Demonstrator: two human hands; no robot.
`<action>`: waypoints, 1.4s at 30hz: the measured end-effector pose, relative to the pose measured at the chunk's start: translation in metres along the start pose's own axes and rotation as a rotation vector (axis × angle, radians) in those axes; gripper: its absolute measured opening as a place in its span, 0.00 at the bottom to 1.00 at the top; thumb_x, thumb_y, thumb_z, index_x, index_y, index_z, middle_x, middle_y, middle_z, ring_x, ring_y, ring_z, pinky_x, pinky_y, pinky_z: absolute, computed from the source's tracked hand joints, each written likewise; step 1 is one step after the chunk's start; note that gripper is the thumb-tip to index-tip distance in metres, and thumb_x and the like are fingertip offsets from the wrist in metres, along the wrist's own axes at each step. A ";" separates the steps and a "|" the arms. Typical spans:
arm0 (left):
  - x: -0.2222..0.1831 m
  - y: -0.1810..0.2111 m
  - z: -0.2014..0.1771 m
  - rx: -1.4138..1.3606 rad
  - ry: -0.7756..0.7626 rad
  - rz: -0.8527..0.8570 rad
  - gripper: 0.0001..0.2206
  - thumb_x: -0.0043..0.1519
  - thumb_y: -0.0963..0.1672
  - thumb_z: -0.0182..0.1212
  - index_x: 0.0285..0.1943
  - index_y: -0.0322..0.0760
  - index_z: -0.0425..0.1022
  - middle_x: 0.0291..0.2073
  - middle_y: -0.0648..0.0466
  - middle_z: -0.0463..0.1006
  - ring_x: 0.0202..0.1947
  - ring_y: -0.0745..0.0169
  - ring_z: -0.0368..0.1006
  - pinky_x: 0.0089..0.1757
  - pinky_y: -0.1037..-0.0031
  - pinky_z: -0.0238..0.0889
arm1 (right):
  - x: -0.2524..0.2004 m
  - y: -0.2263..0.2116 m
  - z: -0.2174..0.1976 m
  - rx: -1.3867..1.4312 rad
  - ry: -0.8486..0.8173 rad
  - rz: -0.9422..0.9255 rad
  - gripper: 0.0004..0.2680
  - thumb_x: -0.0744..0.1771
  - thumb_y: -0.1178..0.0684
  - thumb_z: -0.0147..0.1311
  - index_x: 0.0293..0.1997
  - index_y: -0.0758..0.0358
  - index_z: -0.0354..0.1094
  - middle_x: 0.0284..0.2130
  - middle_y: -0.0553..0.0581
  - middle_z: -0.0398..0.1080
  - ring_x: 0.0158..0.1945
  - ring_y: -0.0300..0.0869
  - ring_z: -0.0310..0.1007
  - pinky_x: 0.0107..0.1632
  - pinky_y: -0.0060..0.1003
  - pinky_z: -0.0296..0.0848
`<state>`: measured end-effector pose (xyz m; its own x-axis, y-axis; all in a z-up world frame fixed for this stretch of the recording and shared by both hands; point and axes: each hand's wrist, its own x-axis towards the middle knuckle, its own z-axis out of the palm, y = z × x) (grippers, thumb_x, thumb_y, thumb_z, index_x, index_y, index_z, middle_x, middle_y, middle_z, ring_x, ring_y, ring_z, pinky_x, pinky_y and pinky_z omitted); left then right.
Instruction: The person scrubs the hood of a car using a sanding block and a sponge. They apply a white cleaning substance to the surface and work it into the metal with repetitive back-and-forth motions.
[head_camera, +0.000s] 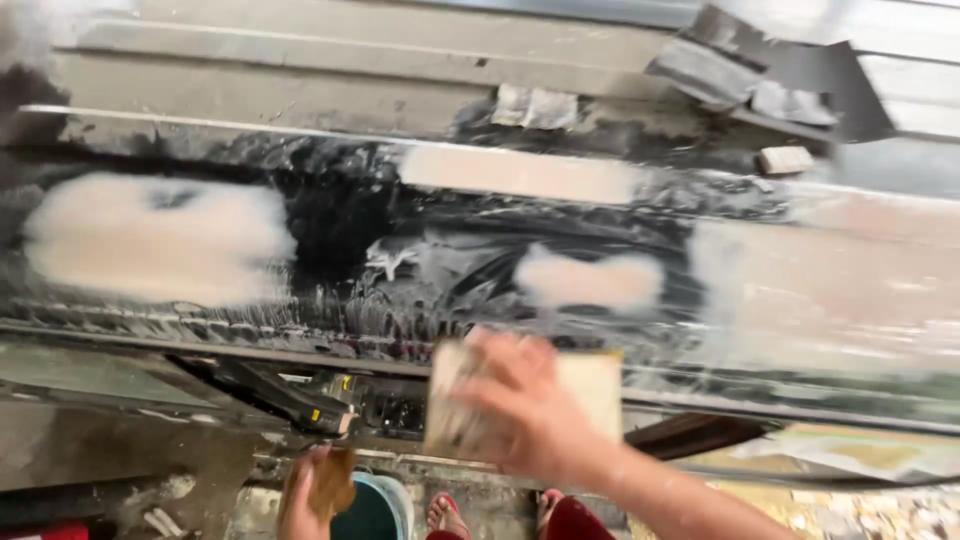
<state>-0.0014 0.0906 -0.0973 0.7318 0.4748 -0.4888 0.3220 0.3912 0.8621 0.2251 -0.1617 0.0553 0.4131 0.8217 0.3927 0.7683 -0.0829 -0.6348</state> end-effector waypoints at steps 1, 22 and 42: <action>0.015 0.055 0.041 0.014 -0.019 -0.008 0.15 0.65 0.46 0.47 0.54 0.35 0.74 0.57 0.41 0.75 0.44 0.40 0.75 0.42 0.59 0.71 | 0.002 0.005 -0.032 -0.186 0.052 0.091 0.25 0.56 0.49 0.71 0.58 0.45 0.66 0.66 0.65 0.53 0.67 0.58 0.53 0.66 0.64 0.49; 0.058 0.270 0.415 1.305 -0.743 1.078 0.25 0.45 0.38 0.63 0.54 0.47 0.73 0.41 0.49 0.81 0.45 0.40 0.77 0.47 0.48 0.69 | -0.014 0.078 -0.086 -0.713 0.241 0.615 0.17 0.57 0.33 0.61 0.47 0.36 0.71 0.51 0.56 0.67 0.55 0.56 0.68 0.58 0.55 0.63; 0.027 0.299 0.391 1.498 -0.745 1.059 0.19 0.49 0.40 0.61 0.51 0.44 0.76 0.40 0.46 0.81 0.46 0.36 0.76 0.48 0.46 0.68 | -0.056 0.102 -0.142 -0.653 0.267 0.839 0.23 0.60 0.26 0.56 0.63 0.21 0.61 0.69 0.50 0.55 0.71 0.54 0.54 0.68 0.59 0.49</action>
<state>0.3492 -0.0875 0.1989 0.8712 -0.4910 0.0048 -0.4670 -0.8256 0.3166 0.3495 -0.2961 0.0630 0.9579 0.2223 0.1815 0.2717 -0.9063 -0.3237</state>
